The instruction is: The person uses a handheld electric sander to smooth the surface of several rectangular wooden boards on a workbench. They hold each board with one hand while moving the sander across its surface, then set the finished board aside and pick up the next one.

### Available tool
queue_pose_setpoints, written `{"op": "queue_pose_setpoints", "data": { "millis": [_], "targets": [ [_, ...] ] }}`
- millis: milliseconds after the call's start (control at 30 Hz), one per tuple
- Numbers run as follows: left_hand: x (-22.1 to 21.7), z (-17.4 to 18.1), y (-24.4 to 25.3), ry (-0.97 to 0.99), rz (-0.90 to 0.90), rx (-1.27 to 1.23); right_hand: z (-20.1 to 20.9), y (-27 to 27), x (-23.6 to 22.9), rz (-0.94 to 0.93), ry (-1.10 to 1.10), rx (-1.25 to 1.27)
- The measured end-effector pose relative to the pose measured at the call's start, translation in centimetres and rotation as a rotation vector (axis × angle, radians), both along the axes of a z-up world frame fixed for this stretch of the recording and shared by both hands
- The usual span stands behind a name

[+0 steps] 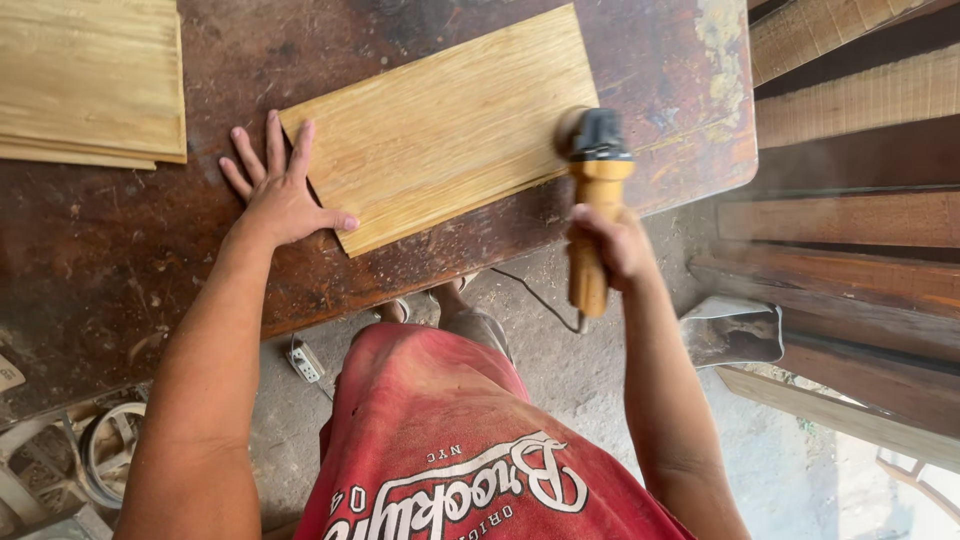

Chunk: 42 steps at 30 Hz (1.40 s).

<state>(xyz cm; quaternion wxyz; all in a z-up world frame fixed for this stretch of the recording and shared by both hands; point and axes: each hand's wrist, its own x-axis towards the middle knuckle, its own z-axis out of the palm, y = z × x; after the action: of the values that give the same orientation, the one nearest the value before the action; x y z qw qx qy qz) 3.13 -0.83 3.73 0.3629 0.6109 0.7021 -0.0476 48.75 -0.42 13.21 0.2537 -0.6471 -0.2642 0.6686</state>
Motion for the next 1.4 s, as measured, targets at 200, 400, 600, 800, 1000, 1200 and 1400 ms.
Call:
{"op": "queue_pose_setpoints", "data": {
  "millis": [200,400,600,800,1000,1200,1400],
  "targets": [
    [0.2,-0.2,0.7,0.008,0.038,-0.048,-0.3,-0.3,-6.9,0.354,-0.149,0.112],
    [-0.2,-1.0,0.2,0.027,0.022,-0.037,-0.1,1.3,-3.5,0.207,-0.171,0.025],
    [-0.1,-1.1,0.6,0.033,0.018,-0.040,-0.5,2.6,1.1,0.065,-0.026,0.027],
    [0.0,-0.9,0.3,0.047,0.014,-0.047,-1.1,2.8,3.1,-0.005,-0.018,0.020],
    [0.3,-0.6,0.4,0.056,0.028,-0.046,-0.2,1.4,2.0,0.016,-0.059,0.006],
    [0.9,0.1,0.6,0.079,0.040,-0.056,-0.2,-0.7,-2.2,0.194,-0.115,0.079],
    [0.8,0.0,0.5,0.072,0.037,-0.045,-1.1,1.1,-0.4,-0.038,-0.002,0.063]
  ]
}}
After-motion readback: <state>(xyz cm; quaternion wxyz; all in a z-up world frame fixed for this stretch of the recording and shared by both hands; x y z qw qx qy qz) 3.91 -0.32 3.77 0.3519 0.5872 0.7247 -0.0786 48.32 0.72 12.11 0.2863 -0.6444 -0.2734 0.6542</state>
